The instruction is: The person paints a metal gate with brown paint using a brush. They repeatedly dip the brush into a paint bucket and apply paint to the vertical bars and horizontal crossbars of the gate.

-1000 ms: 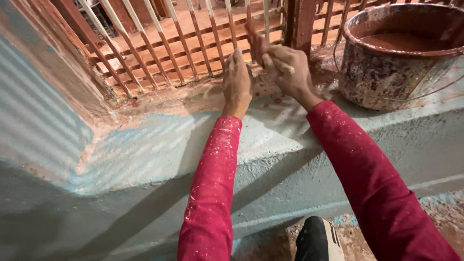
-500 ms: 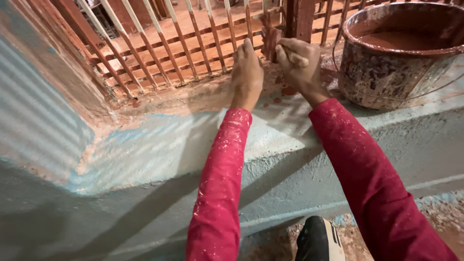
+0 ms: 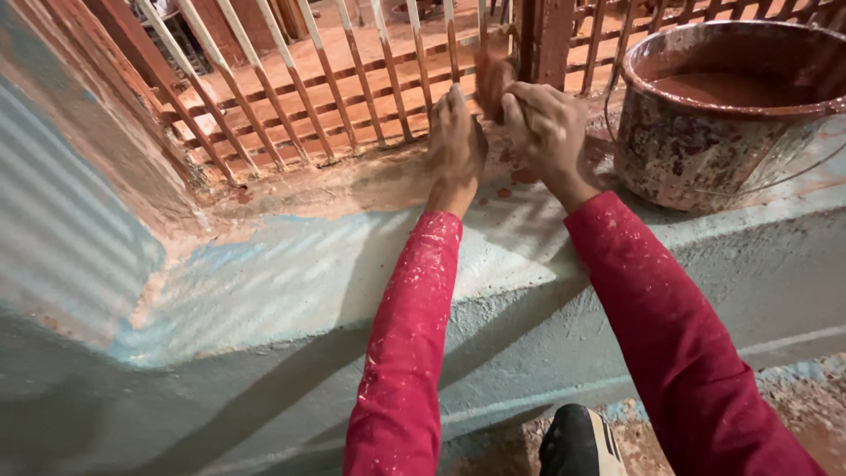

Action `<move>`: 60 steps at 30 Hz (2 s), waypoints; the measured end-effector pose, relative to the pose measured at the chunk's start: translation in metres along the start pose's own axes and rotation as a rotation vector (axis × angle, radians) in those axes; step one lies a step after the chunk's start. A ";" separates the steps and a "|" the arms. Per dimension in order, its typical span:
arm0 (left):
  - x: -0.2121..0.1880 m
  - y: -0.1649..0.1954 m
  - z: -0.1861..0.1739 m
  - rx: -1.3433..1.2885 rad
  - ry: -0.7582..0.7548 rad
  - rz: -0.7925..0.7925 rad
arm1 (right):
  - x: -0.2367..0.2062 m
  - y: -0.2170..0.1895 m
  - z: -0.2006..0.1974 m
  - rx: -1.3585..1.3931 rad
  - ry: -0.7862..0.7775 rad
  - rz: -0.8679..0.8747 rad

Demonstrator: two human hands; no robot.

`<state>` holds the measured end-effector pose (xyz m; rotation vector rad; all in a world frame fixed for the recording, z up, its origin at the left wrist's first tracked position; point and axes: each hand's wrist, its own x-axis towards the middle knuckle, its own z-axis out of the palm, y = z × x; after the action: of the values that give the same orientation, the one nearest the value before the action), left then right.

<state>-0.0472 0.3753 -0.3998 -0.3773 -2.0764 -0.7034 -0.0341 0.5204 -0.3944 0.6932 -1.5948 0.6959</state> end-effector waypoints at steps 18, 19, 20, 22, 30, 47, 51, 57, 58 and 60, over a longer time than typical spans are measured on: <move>-0.006 -0.004 0.000 0.004 0.007 -0.039 | 0.000 -0.008 0.005 0.148 -0.106 0.142; -0.005 -0.004 -0.001 0.043 0.025 -0.052 | 0.000 -0.007 0.004 0.149 -0.132 0.154; -0.005 -0.004 -0.001 0.013 0.003 -0.053 | 0.001 -0.007 0.004 0.148 -0.157 0.164; -0.008 -0.005 -0.002 -0.050 -0.048 -0.055 | -0.001 -0.007 0.002 0.101 -0.156 0.123; -0.008 -0.004 -0.004 -0.064 -0.023 -0.047 | -0.002 -0.012 0.010 0.074 -0.084 0.040; -0.013 -0.009 -0.006 -0.167 0.000 -0.039 | -0.003 -0.018 0.002 0.105 -0.244 0.223; -0.010 -0.009 -0.005 -0.096 0.003 -0.040 | -0.006 -0.016 0.004 0.162 -0.049 0.048; -0.013 -0.009 -0.006 -0.088 -0.015 -0.047 | -0.002 -0.005 0.005 0.001 -0.281 0.184; -0.014 -0.010 -0.006 -0.117 -0.016 -0.031 | -0.001 -0.005 0.004 0.014 -0.235 0.228; -0.014 -0.011 -0.006 -0.094 -0.028 -0.053 | 0.001 -0.003 0.003 0.043 -0.136 0.308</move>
<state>-0.0410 0.3629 -0.4123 -0.3882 -2.0907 -0.8344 -0.0339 0.5166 -0.3936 0.5395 -1.8384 0.9258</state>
